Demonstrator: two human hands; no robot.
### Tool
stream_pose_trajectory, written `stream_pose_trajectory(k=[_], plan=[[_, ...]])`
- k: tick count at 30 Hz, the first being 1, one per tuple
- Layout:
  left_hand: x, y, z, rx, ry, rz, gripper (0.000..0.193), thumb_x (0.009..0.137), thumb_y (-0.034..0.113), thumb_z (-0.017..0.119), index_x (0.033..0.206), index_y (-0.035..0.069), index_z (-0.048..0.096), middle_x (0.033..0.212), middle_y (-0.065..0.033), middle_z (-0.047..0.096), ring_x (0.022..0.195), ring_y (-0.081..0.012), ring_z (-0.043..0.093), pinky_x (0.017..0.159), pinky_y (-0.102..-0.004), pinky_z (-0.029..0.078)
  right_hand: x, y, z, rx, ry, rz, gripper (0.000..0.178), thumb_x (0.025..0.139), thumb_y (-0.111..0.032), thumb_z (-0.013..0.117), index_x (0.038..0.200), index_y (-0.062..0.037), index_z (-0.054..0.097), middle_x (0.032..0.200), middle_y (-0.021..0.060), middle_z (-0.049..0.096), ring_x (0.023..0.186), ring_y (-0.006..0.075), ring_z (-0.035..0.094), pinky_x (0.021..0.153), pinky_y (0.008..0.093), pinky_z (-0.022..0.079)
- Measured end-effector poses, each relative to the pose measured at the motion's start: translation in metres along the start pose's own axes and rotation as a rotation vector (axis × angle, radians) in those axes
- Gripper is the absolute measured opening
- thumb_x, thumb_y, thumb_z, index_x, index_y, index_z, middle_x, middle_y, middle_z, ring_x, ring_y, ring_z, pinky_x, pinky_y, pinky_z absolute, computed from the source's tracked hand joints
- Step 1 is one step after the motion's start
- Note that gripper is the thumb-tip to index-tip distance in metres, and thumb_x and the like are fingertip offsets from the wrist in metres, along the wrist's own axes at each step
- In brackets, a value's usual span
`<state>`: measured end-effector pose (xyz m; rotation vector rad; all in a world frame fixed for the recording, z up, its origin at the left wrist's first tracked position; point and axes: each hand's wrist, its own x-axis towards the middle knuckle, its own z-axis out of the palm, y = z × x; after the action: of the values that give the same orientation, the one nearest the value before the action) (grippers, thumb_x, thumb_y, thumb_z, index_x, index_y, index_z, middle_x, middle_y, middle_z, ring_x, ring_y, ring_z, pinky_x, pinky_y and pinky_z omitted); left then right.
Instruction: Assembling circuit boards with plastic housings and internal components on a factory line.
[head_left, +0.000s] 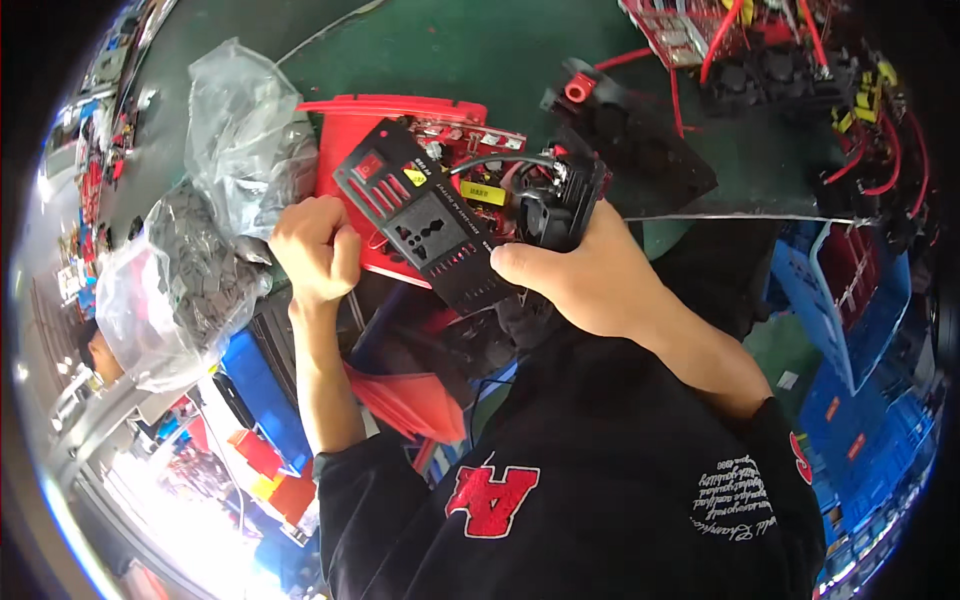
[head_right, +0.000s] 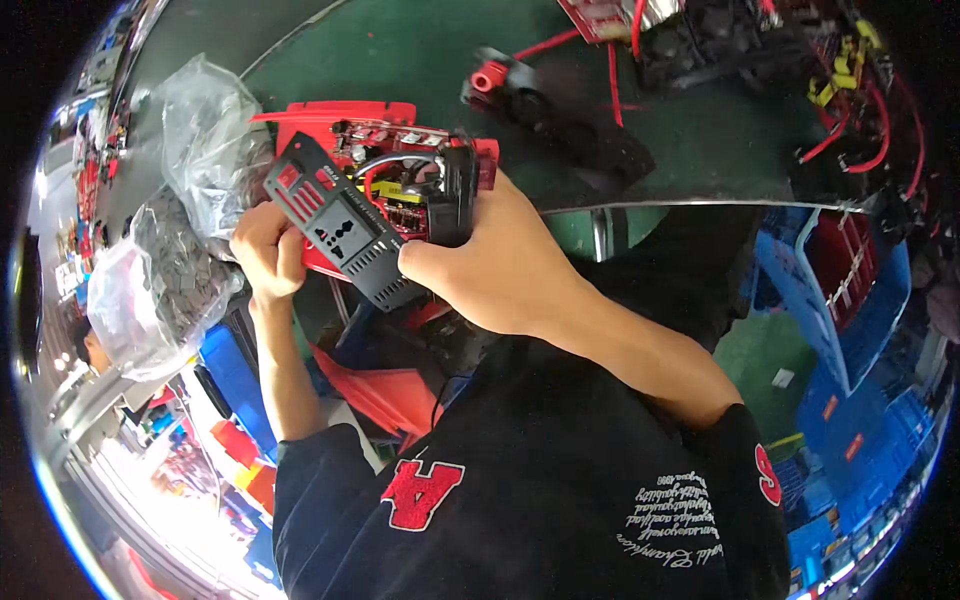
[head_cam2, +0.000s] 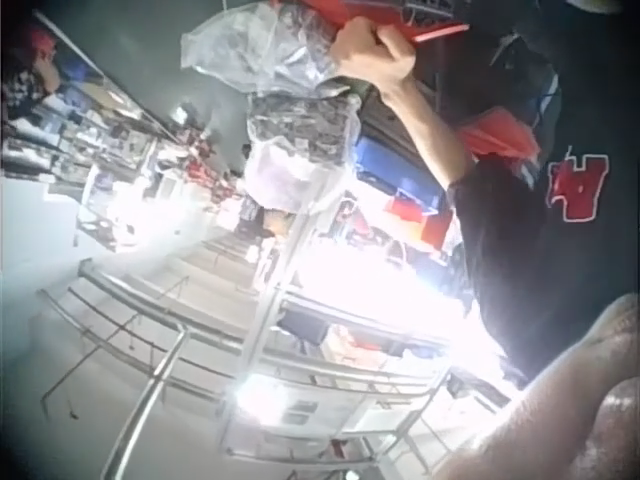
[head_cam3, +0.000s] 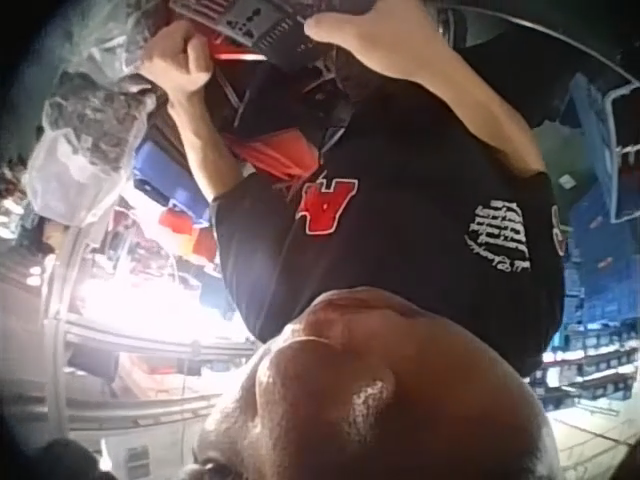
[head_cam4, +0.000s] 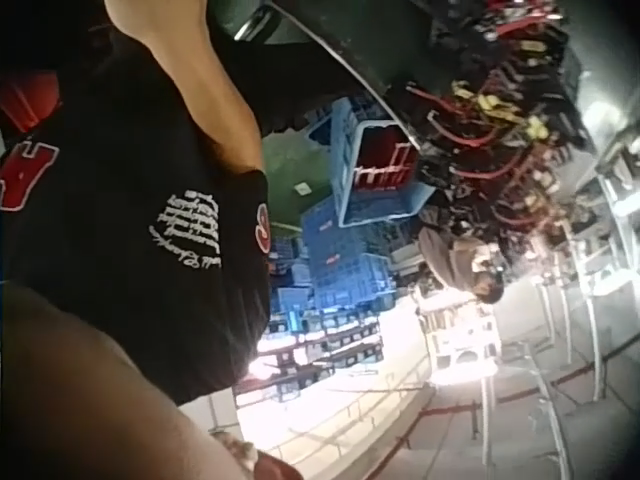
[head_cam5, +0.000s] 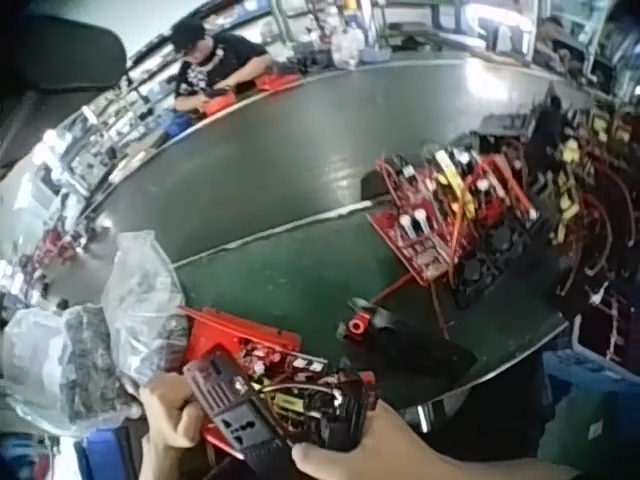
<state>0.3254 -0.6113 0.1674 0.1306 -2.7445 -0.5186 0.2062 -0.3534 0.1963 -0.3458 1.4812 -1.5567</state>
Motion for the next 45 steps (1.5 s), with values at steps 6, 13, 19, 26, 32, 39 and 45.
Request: stream_pose_trajectory(k=[6,13,19,26,32,39,45], plan=[[-0.012,0.003,-0.001,0.018,0.126,-0.024,0.023,0.073,0.020,0.046,0.083,0.002,0.054,0.077,-0.0121,0.056,0.061,-0.0308,0.051,0.060,-0.0389,0.037,0.017,-0.010,0.018,-0.053,-0.057,0.036,0.022,0.077,-0.010,0.068,0.096,-0.0026,0.061,0.082,-0.0005,0.061,0.073,0.0092,0.054,0.068,0.0273,0.043],[-0.012,-0.004,0.009,0.094,0.479,0.107,0.043,0.084,0.030,0.043,0.107,-0.005,0.053,0.099,-0.0200,0.056,0.091,-0.0371,0.053,0.083,-0.0448,0.036,0.049,-0.009,0.056,-0.099,-0.021,-0.005,0.028,0.078,-0.008,0.068,0.104,-0.0008,0.065,0.086,0.0029,0.065,0.078,0.0114,0.058,0.073,0.0279,0.046],[-0.049,0.082,0.020,-0.522,0.419,-0.964,0.048,0.098,0.046,0.047,0.102,-0.001,0.055,0.082,-0.0170,0.064,0.067,-0.0274,0.061,0.059,-0.0376,0.046,0.034,-0.008,0.039,-0.008,-0.084,-0.432,0.072,0.081,-0.012,0.075,0.138,0.0003,0.034,0.131,0.0119,0.050,0.122,0.0190,0.046,0.105,0.0350,0.037],[-0.025,0.072,0.039,-1.359,-0.492,-1.117,0.082,0.094,0.067,0.022,0.120,-0.005,0.053,0.095,-0.0243,0.068,0.076,-0.0299,0.069,0.063,-0.0366,0.055,-0.018,0.029,0.021,-0.104,0.058,-0.274,0.082,0.084,-0.013,0.073,0.142,0.0028,0.018,0.139,0.0224,0.036,0.133,0.0304,0.038,0.111,0.0427,0.033],[0.010,0.076,-0.006,-0.694,-0.402,-1.180,0.059,0.097,0.047,0.039,0.101,-0.009,0.058,0.074,-0.0184,0.069,0.057,-0.0257,0.068,0.049,-0.0336,0.054,-0.064,0.029,-0.029,0.011,0.213,-0.205,0.059,0.084,0.000,0.066,0.135,-0.0033,0.035,0.131,0.0145,0.043,0.117,0.0250,0.054,0.094,0.0364,0.049],[0.069,0.049,0.047,-1.287,-0.253,-1.102,0.052,0.098,0.043,0.034,0.110,-0.002,0.058,0.097,-0.0184,0.070,0.083,-0.0288,0.070,0.068,-0.0368,0.057,-0.077,0.039,-0.070,0.084,0.433,-0.195,0.045,0.084,0.001,0.064,0.125,0.0006,0.044,0.122,0.0130,0.049,0.102,0.0190,0.058,0.084,0.0302,0.051],[0.222,0.001,0.103,-1.318,-0.257,-1.082,0.050,0.096,0.038,0.032,0.110,-0.002,0.058,0.095,-0.0166,0.070,0.083,-0.0262,0.070,0.067,-0.0359,0.058,-0.085,0.022,-0.095,0.037,0.587,-0.186,0.039,0.084,0.002,0.061,0.121,-0.0014,0.049,0.101,0.0067,0.059,0.095,0.0119,0.059,0.082,0.0241,0.047]])
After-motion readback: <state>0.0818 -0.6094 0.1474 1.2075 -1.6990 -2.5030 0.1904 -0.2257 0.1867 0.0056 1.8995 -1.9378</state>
